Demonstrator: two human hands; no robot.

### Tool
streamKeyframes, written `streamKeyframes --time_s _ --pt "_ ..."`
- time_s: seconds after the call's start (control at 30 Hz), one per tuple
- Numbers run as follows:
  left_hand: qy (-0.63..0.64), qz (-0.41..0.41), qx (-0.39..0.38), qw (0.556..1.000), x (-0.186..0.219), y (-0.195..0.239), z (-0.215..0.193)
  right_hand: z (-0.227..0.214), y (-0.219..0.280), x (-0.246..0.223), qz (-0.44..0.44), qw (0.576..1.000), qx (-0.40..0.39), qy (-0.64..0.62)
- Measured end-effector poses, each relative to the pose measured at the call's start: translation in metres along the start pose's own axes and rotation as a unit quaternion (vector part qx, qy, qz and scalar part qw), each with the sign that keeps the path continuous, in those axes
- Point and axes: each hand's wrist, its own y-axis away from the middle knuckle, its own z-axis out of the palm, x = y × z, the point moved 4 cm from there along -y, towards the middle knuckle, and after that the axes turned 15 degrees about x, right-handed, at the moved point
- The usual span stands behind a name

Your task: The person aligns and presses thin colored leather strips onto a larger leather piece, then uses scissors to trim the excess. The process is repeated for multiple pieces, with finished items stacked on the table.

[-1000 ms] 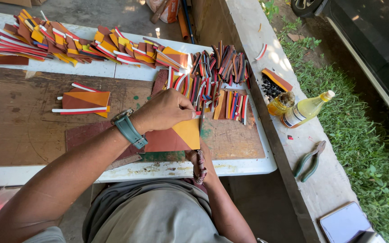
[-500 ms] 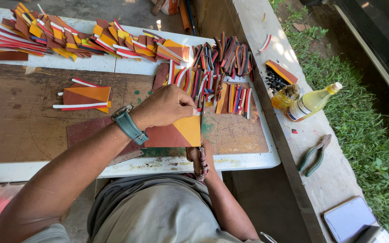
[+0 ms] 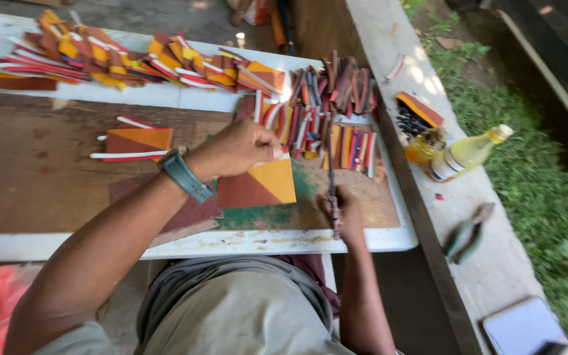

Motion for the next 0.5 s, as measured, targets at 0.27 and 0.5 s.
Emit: streamKeyframes --time_s 0.27,0.5 --pt "-0.269 -0.008 0.093 0.958 -0.047 0.016 -0.137 -0.042 -0.020 0.010 -0.067 0.962 -0.060 0.260" --pt "-0.317 -0.084 0.016 0.944 -0.180 0.015 -0.152 -0.041 -0.016 0.004 -0.045 0.952 -0.074 0.294"
